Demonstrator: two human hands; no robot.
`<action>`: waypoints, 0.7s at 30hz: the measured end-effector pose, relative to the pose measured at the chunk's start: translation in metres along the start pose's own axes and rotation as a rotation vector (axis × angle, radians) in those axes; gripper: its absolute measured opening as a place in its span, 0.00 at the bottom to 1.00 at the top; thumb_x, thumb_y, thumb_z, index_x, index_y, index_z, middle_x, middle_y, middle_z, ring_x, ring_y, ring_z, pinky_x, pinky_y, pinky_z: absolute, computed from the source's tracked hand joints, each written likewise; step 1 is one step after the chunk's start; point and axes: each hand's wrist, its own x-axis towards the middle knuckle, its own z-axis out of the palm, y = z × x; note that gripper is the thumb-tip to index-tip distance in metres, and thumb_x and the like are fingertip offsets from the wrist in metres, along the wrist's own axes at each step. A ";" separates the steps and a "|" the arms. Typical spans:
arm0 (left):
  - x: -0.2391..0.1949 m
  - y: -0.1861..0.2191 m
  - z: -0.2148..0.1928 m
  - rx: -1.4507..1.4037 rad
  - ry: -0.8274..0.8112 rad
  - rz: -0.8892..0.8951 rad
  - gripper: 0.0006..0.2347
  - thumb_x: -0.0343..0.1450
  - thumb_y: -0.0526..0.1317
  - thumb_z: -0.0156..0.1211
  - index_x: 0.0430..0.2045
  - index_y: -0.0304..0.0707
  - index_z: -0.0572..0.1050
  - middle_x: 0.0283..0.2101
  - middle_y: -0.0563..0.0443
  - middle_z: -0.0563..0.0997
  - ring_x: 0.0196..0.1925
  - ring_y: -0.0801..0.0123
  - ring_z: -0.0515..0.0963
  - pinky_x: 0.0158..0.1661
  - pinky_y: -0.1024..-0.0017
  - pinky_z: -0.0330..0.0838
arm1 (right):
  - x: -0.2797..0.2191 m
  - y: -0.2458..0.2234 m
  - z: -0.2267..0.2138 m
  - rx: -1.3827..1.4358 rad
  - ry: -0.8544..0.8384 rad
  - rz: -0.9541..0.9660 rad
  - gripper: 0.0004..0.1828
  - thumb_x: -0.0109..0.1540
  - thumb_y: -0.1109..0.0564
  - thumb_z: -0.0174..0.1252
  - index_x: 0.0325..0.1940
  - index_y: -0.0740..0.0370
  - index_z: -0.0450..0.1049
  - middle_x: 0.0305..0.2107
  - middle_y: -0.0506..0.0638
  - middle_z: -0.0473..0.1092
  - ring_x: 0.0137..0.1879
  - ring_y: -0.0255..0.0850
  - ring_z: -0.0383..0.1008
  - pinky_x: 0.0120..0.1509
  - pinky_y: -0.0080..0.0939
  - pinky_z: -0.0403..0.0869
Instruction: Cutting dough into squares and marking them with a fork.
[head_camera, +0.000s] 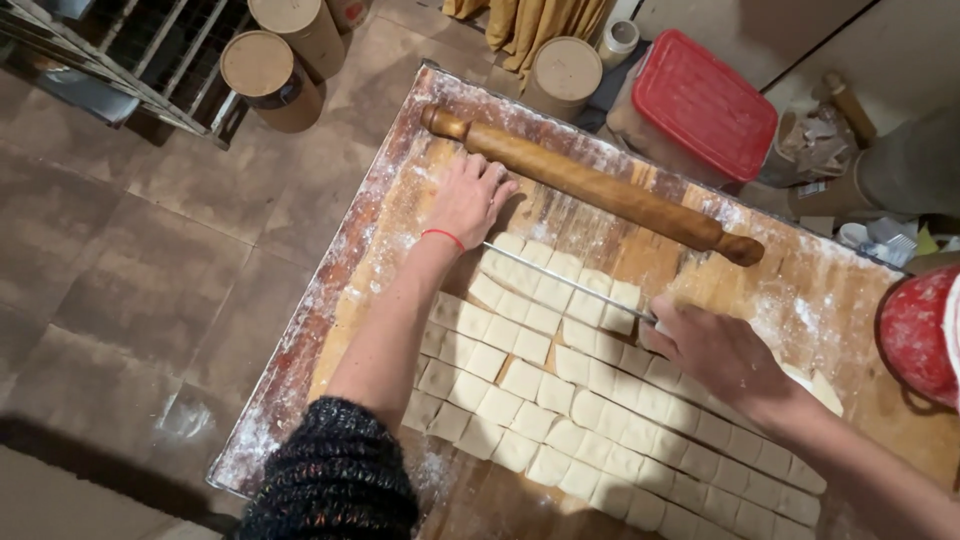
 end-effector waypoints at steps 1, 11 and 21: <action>0.000 -0.004 0.006 0.013 0.017 0.024 0.12 0.78 0.49 0.51 0.40 0.40 0.75 0.45 0.40 0.73 0.52 0.45 0.70 0.54 0.53 0.65 | 0.002 0.001 0.001 -0.012 -0.023 0.004 0.15 0.63 0.46 0.57 0.44 0.58 0.67 0.33 0.58 0.75 0.39 0.59 0.78 0.40 0.57 0.76; -0.001 0.005 0.007 0.108 0.027 -0.021 0.13 0.77 0.49 0.50 0.42 0.40 0.75 0.45 0.42 0.75 0.51 0.49 0.72 0.50 0.54 0.65 | 0.004 0.047 0.056 -0.115 -0.167 0.061 0.16 0.66 0.41 0.53 0.48 0.53 0.66 0.19 0.54 0.76 0.26 0.53 0.80 0.32 0.55 0.79; -0.001 0.007 -0.009 0.057 -0.038 0.082 0.15 0.77 0.53 0.51 0.42 0.41 0.74 0.45 0.42 0.77 0.52 0.49 0.72 0.52 0.55 0.67 | 0.026 0.052 0.044 -0.181 -0.164 0.069 0.22 0.66 0.40 0.52 0.55 0.56 0.71 0.23 0.56 0.76 0.30 0.49 0.81 0.35 0.49 0.79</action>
